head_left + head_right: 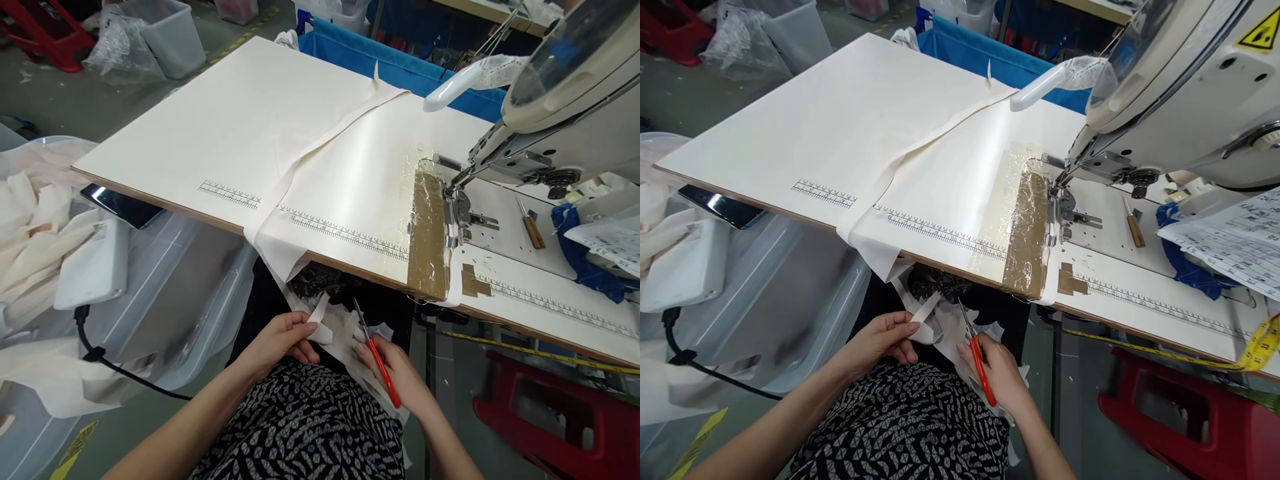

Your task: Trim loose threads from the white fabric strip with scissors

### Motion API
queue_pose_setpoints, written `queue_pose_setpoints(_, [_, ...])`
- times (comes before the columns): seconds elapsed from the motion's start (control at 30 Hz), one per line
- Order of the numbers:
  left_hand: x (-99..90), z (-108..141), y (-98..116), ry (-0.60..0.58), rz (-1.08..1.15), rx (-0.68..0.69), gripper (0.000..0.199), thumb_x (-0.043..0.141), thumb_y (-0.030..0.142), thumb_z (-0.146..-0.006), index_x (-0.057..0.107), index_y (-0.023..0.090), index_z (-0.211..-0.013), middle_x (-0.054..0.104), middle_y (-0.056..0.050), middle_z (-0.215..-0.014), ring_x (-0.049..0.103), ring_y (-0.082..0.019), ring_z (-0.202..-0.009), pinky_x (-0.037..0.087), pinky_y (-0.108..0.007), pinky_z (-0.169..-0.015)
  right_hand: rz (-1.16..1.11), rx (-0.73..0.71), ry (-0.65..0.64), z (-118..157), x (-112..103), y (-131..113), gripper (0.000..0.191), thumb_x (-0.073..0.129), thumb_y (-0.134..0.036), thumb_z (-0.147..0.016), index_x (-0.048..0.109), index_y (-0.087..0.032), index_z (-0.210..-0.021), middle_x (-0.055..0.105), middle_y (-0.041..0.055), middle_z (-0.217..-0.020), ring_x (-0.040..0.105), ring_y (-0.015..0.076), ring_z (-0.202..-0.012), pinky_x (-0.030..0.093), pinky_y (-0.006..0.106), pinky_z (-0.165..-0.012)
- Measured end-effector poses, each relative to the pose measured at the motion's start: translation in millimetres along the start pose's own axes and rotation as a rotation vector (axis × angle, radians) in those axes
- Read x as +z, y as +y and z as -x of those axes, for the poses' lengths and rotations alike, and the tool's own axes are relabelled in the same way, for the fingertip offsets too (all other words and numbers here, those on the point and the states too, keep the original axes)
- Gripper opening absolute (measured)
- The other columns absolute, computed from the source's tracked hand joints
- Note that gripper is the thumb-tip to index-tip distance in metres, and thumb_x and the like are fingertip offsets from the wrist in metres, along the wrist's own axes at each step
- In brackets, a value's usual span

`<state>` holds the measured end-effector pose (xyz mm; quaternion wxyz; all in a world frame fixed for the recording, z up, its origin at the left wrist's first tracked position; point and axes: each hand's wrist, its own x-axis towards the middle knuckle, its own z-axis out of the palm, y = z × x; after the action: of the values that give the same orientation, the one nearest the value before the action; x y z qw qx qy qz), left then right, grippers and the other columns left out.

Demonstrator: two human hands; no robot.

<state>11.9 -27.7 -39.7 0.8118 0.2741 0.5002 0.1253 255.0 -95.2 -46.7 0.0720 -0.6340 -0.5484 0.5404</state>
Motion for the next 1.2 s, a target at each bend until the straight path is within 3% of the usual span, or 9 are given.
queue_pose_setpoints(0.2, [1.1, 9, 1, -0.048, -0.04, 0.053, 0.043, 0.062, 0.051, -0.082, 0.055, 0.011, -0.096, 0.07, -0.008, -0.074, 0.069, -0.014, -0.07, 0.052, -0.019, -0.065, 0.139, -0.117, -0.26, 7, -14, -10, 0.047, 0.052, -0.057, -0.088, 0.038, -0.016, -0.072, 0.035, -0.0034, -0.065, 0.031, 0.0059, -0.06, 0.021, 0.019, -0.054])
queue_pose_setpoints(0.5, [1.3, 10, 0, -0.057, -0.137, 0.063, 0.041, 0.057, 0.051, -0.086, 0.054, 0.011, -0.092, 0.071, -0.009, -0.074, 0.07, -0.017, -0.072, 0.051, -0.02, -0.064, 0.083, -0.145, -0.403, -15, -16, -15, 0.049, 0.054, -0.06, -0.086, 0.039, -0.015, -0.072, 0.036, -0.0031, -0.066, 0.031, 0.005, -0.06, 0.023, 0.018, -0.054])
queue_pose_setpoints(0.77, [1.0, 9, -1, -0.055, -0.119, 0.061, 0.041, 0.058, 0.052, -0.085, 0.053, 0.011, -0.089, 0.069, -0.009, -0.068, 0.069, -0.017, -0.066, 0.05, -0.02, -0.06, 0.317, -0.14, -0.274, -13, -13, -23, 0.054, 0.053, -0.065, -0.084, 0.039, -0.015, -0.07, 0.038, -0.0039, -0.061, 0.029, 0.0048, -0.056, 0.017, 0.021, -0.053])
queue_pose_setpoints(1.2, [4.6, 11, 0, -0.047, -0.103, 0.089, 0.041, 0.059, 0.051, -0.084, 0.054, 0.011, -0.086, 0.067, -0.006, -0.067, 0.067, -0.014, -0.063, 0.049, -0.018, -0.059, 0.364, -0.122, -0.155, -8, -2, -18, 0.06, 0.051, -0.07, -0.082, 0.036, -0.014, -0.066, 0.042, -0.0031, -0.06, 0.034, 0.0047, -0.055, 0.018, 0.019, -0.053])
